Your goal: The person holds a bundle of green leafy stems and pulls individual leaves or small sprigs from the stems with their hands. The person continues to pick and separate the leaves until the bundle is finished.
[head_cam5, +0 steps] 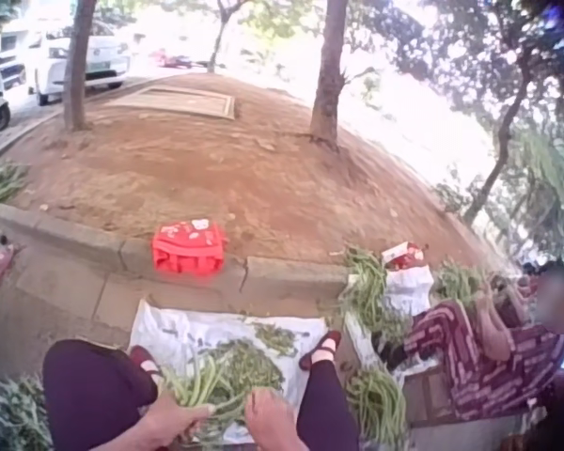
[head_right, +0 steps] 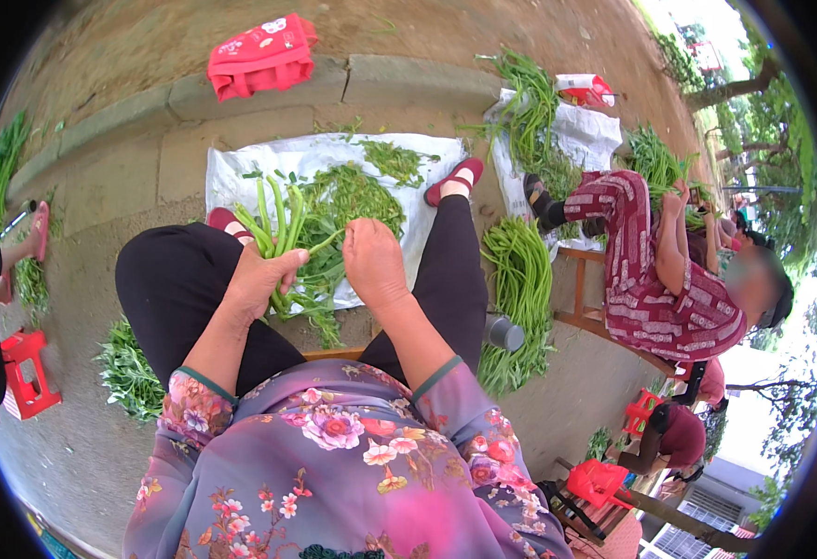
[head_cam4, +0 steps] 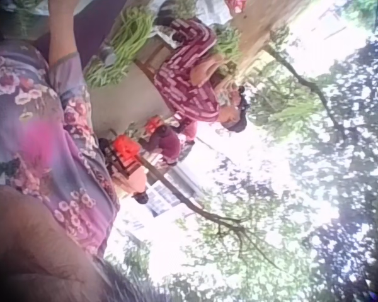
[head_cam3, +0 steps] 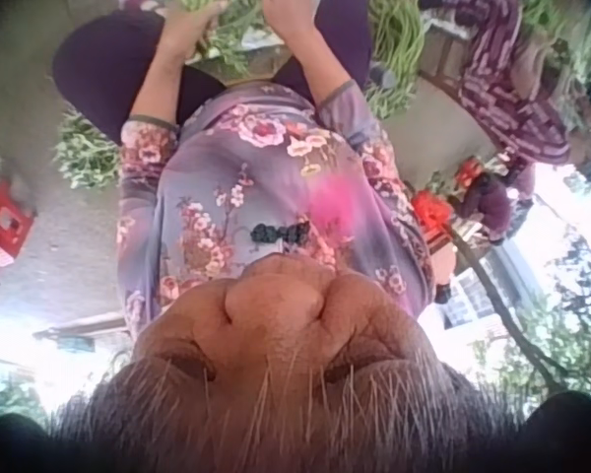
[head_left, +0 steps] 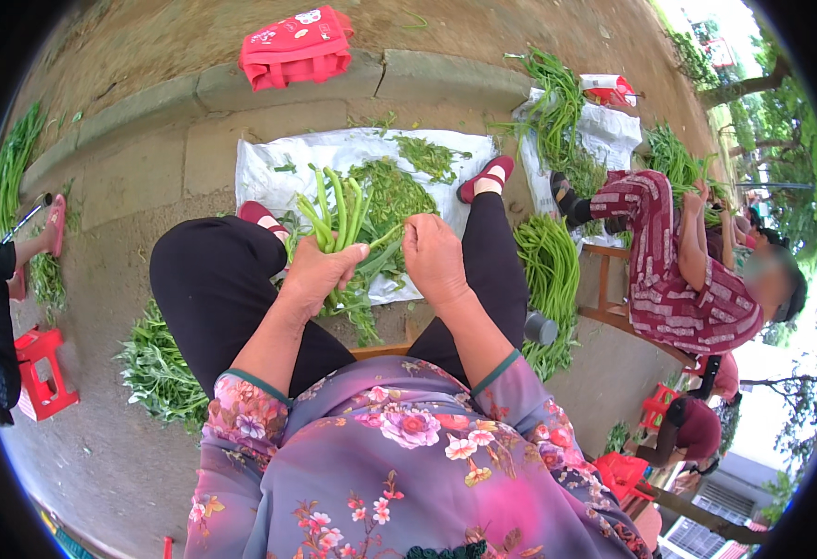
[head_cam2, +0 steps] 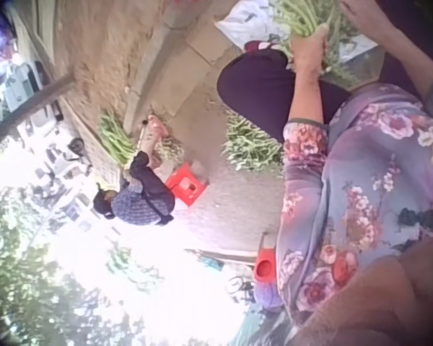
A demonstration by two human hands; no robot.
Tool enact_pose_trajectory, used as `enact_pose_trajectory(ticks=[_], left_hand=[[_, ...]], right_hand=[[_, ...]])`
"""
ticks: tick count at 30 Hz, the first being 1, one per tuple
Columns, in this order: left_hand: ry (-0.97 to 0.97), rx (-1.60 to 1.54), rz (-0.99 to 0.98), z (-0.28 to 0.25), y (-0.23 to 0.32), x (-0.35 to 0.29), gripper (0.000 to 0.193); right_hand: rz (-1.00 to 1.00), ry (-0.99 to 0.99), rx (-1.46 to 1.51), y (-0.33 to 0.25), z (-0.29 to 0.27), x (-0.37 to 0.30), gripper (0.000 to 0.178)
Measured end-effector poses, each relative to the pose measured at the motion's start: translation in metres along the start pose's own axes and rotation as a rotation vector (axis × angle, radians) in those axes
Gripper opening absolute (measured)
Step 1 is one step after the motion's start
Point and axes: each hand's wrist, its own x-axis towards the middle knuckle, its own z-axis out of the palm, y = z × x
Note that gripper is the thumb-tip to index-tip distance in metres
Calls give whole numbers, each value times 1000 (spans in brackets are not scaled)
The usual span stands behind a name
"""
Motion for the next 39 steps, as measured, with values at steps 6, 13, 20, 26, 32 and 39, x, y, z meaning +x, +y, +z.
enact_pose_trajectory(ticks=[6,13,20,26,32,39], left_hand=[[93,17,-35,13,-6,-1,15],[155,-90,53,23,8,-1,15],[48,-150,206,45,55,-9,12],[-68,-134,380,35,79,-25,12],[-127,-274,474,16,93,-38,18],[-138,-185,527,18,83,-44,14]], right_hand=[[-5,-49,-166,4,17,1,7],[86,151,19,-5,12,18,8],[73,410,57,-18,-21,59,8],[606,387,1121,27,-90,58,13],[629,344,1226,49,-97,14,12],[607,321,1126,45,-96,-4,12]])
